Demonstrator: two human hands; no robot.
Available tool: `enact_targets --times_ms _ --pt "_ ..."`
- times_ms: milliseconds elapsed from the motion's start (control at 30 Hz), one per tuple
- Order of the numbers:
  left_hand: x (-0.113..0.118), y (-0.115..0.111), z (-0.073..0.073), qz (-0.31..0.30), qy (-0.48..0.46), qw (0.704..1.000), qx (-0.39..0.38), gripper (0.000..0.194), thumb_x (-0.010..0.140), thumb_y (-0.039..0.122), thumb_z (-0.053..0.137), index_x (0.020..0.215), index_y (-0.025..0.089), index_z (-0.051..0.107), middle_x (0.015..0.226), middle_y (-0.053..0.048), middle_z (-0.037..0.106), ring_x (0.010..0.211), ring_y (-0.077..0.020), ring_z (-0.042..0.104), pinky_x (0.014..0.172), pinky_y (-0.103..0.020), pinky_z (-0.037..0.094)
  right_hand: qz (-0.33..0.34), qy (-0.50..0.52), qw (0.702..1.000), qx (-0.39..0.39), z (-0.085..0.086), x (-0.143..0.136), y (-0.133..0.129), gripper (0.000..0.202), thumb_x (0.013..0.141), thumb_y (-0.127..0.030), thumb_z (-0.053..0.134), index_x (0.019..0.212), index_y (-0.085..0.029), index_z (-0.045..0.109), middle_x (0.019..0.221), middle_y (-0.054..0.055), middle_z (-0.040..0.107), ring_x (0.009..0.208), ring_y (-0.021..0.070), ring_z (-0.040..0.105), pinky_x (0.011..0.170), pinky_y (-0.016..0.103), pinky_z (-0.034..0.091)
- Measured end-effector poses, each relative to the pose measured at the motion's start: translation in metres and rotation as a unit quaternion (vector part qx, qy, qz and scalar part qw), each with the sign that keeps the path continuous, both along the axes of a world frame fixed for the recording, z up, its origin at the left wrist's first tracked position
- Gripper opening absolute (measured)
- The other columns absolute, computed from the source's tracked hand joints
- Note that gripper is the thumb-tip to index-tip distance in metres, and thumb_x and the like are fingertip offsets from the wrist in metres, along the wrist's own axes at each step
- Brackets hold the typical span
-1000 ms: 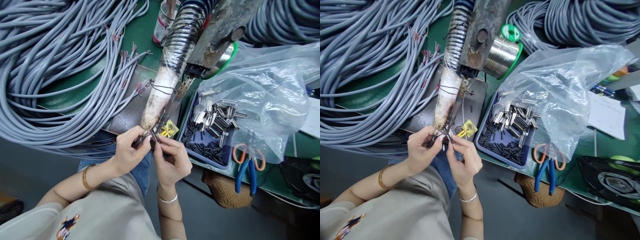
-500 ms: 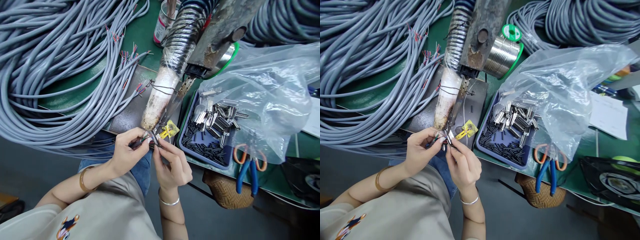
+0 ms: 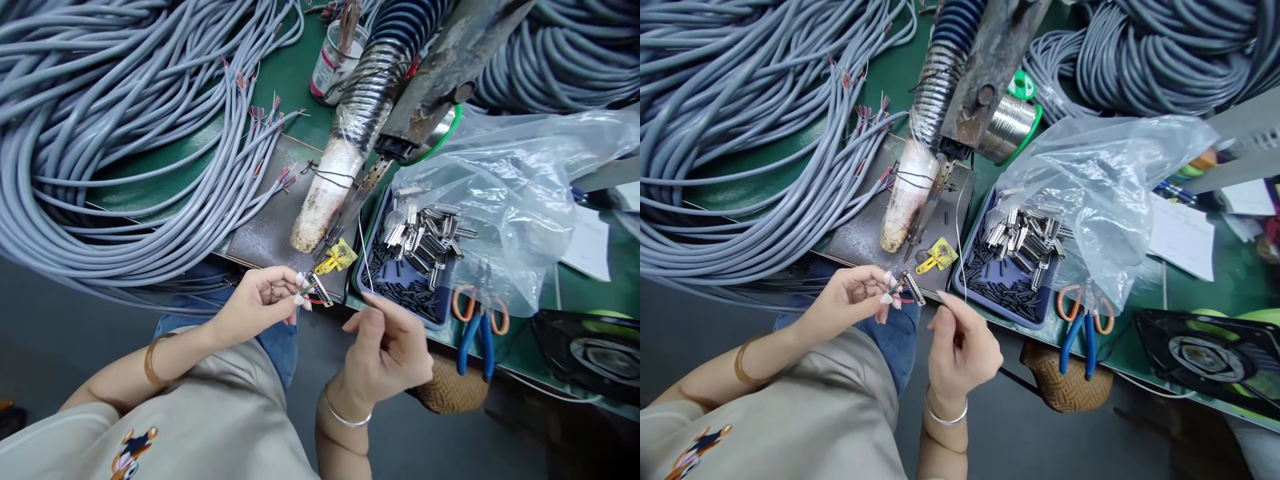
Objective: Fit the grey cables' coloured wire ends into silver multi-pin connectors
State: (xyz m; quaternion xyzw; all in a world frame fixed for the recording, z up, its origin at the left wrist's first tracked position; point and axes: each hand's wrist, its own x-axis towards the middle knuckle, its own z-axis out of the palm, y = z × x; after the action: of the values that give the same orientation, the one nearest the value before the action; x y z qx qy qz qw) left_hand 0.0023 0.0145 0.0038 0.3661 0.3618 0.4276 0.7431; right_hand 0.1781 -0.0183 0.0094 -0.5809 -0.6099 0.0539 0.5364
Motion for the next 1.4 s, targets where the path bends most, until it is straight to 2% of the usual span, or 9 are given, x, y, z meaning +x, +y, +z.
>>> enact_targets --times_ms 167,267,400,600,833,1100,1267,1333,1400 --pt "0.000 -0.003 0.000 -0.013 0.008 1.000 0.016 0.020 0.079 0.020 0.082 0.095 0.014 0.070 0.068 -0.002 0.072 0.055 -0.0118 0.066 0.060 -0.025 0.061 0.110 -0.179 0.977 -0.037 0.009 -0.001 0.002 0.025 0.098 -0.019 0.070 0.120 -0.026 0.076 0.080 -0.002 0.079 0.047 0.0064 0.057 0.051 0.021 0.048" --pt "-0.003 -0.003 -0.001 -0.020 0.015 1.000 0.010 0.023 0.079 0.023 0.084 0.096 0.013 0.073 0.070 -0.003 0.074 0.056 -0.0121 0.067 0.060 -0.025 0.062 0.123 -0.220 0.968 -0.020 0.006 -0.001 0.003 0.026 0.097 -0.016 0.070 0.121 -0.024 0.075 0.066 -0.005 0.070 0.046 0.0064 0.051 0.052 0.021 0.045" --pt "-0.006 -0.001 -0.002 -0.014 0.008 1.000 -0.009 0.028 0.078 0.027 0.086 0.100 0.012 0.075 0.079 -0.007 0.077 0.057 -0.0111 0.065 0.060 -0.025 0.061 0.124 -0.232 0.965 0.006 0.003 0.001 0.002 0.023 0.095 -0.015 0.072 0.117 -0.024 0.075 0.062 -0.006 0.065 0.047 0.0069 0.052 0.055 0.022 0.044" --pt "-0.007 -0.001 -0.004 -0.010 0.009 1.000 0.000 0.027 0.081 0.031 0.085 0.098 0.014 0.074 0.072 -0.001 0.070 0.056 -0.0102 0.062 0.059 -0.024 0.059 0.139 -0.254 0.957 0.020 0.003 0.001 0.006 0.009 0.097 -0.012 0.068 0.103 -0.019 0.070 0.069 -0.003 0.072 0.051 0.0082 0.057 0.056 0.024 0.042" --pt "-0.006 -0.003 -0.007 -0.014 0.016 1.000 0.011 0.024 0.084 0.028 0.083 0.100 0.013 0.073 0.069 0.001 0.067 0.056 -0.0093 0.063 0.059 -0.021 0.059 0.145 -0.303 0.941 0.045 0.001 0.004 0.006 0.013 0.098 -0.012 0.067 0.109 -0.020 0.070 0.056 -0.008 0.055 0.047 0.0084 0.042 0.052 0.028 0.032" --pt "-0.005 -0.009 -0.007 0.019 0.100 0.986 0.132 0.017 0.092 0.023 0.070 0.104 0.012 0.077 0.094 -0.009 0.080 0.068 -0.0122 0.070 0.067 -0.022 0.061 0.189 -0.258 0.947 0.023 0.006 0.002 0.003 0.014 0.095 -0.007 0.069 0.103 -0.018 0.067 0.071 -0.003 0.073 0.053 0.0086 0.058 0.057 0.024 0.045" --pt "-0.002 -0.013 -0.005 0.065 0.191 0.945 0.259 0.012 0.091 0.015 0.068 0.093 0.012 0.079 0.086 -0.008 0.081 0.072 -0.0122 0.071 0.071 -0.021 0.057 0.110 -0.198 0.974 -0.007 0.004 0.001 0.000 0.011 0.095 -0.013 0.071 0.100 -0.022 0.070 0.075 -0.004 0.075 0.051 0.0073 0.059 0.053 0.022 0.044" --pt "-0.001 -0.012 -0.003 0.076 0.171 0.960 0.207 0.009 0.090 0.017 0.070 0.087 0.012 0.077 0.078 -0.006 0.079 0.062 -0.0101 0.065 0.061 -0.019 0.052 0.053 -0.139 0.989 -0.020 0.003 0.003 -0.001 0.010 0.095 -0.016 0.072 0.102 -0.024 0.073 0.074 -0.005 0.074 0.049 0.0068 0.056 0.049 0.022 0.042" --pt "-0.001 -0.009 -0.002 0.061 0.114 0.987 0.100 0.012 0.089 0.021 0.071 0.082 0.012 0.072 0.071 -0.004 0.076 0.050 -0.0070 0.056 0.050 -0.018 0.045 0.019 -0.083 0.996 -0.022 0.002 0.005 -0.003 0.011 0.095 -0.019 0.072 0.104 -0.025 0.076 0.071 -0.005 0.072 0.046 0.0069 0.053 0.046 0.022 0.040"
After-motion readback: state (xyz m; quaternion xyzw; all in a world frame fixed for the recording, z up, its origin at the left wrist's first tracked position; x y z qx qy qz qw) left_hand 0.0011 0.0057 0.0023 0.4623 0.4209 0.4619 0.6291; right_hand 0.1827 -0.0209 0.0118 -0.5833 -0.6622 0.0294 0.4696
